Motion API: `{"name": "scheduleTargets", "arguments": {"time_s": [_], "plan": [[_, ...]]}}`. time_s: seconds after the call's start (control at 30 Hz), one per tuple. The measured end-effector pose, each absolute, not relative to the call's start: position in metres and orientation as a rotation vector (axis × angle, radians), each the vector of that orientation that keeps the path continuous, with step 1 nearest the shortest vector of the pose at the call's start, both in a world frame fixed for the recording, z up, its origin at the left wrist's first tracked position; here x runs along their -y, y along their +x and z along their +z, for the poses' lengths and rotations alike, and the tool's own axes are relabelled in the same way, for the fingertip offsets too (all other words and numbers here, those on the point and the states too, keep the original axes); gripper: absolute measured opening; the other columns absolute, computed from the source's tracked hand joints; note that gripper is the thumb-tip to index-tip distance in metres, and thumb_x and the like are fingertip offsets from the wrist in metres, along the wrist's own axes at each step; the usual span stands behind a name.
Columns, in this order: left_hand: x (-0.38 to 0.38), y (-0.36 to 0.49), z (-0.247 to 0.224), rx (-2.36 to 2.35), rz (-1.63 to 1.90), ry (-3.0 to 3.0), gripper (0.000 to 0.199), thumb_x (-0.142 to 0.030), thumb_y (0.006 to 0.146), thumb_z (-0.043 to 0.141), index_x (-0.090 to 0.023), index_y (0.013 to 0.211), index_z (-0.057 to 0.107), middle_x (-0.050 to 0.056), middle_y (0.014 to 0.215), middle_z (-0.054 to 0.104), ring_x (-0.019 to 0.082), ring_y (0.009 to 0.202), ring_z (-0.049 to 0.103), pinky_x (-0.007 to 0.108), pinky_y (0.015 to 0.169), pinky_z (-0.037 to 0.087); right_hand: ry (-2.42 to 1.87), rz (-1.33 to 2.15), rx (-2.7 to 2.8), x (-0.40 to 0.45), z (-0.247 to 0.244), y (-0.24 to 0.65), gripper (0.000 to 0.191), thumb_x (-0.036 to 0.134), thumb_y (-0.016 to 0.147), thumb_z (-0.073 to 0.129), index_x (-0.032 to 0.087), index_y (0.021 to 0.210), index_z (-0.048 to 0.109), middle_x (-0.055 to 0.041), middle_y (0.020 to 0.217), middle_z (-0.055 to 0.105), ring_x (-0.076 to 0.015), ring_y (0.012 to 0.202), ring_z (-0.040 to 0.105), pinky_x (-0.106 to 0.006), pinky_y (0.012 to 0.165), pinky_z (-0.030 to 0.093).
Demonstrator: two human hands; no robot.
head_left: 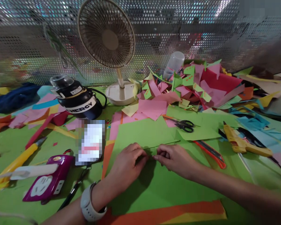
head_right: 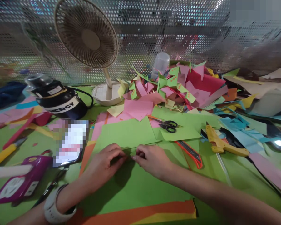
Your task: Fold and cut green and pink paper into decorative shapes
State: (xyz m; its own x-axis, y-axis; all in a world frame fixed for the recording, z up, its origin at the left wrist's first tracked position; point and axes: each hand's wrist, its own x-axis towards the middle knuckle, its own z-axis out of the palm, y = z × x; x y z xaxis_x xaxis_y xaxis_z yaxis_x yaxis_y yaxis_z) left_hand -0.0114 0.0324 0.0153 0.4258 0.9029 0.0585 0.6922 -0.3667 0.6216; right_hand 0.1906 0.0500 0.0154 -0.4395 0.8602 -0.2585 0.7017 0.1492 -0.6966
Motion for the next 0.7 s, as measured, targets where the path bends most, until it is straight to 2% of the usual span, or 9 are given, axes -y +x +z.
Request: {"name": "scheduleTargets", "arguments": {"time_s": [0.17, 0.37, 0.5, 0.7], "plan": [[-0.033, -0.008, 0.013, -1.372, 0.547, 2.163, 0.011, -0.016, 0.086, 0.056, -0.017, 0.077, 0.063, 0.004, 0.078, 0.060, 0.018, 0.072, 0.057, 0.029, 0.060, 0.044, -1.572, 1.164, 2.157, -0.049, 0.014, 0.191, 0.009, 0.027, 0.085, 0.062, 0.019, 0.084, 0.060, 0.0044, 0.058, 0.061, -0.0097, 0.049, 0.052, -0.020, 0.048, 0.030], [-0.027, -0.006, 0.010, -1.352, 0.597, 2.327, 0.005, -0.020, 0.087, 0.056, -0.018, 0.090, 0.060, 0.005, 0.085, 0.063, 0.021, 0.075, 0.059, 0.035, 0.063, 0.049, -1.563, 1.208, 2.110, -0.050, 0.011, 0.191, 0.007, 0.020, 0.084, 0.061, 0.019, 0.090, 0.059, 0.0066, 0.058, 0.059, -0.0086, 0.044, 0.051, -0.020, 0.047, 0.030], [-0.022, -0.010, 0.009, -1.279, 0.663, 2.611, 0.015, -0.018, 0.094, 0.045, -0.018, 0.100, 0.059, 0.008, 0.096, 0.067, 0.023, 0.082, 0.062, 0.038, 0.068, 0.053, -1.584, 1.171, 2.119, -0.049, 0.010, 0.191, 0.007, 0.017, 0.083, 0.060, 0.019, 0.090, 0.060, 0.0073, 0.057, 0.059, -0.0085, 0.044, 0.050, -0.020, 0.047, 0.029], [-0.021, -0.019, 0.002, -0.978, 0.620, 2.907, 0.030, -0.010, 0.096, 0.033, -0.012, 0.114, 0.058, 0.012, 0.110, 0.068, 0.023, 0.100, 0.064, 0.036, 0.081, 0.057, -1.546, 1.177, 2.133, -0.050, 0.011, 0.191, 0.003, 0.020, 0.085, 0.060, 0.019, 0.087, 0.062, 0.0069, 0.057, 0.060, -0.0082, 0.044, 0.051, -0.020, 0.047, 0.030]]}}
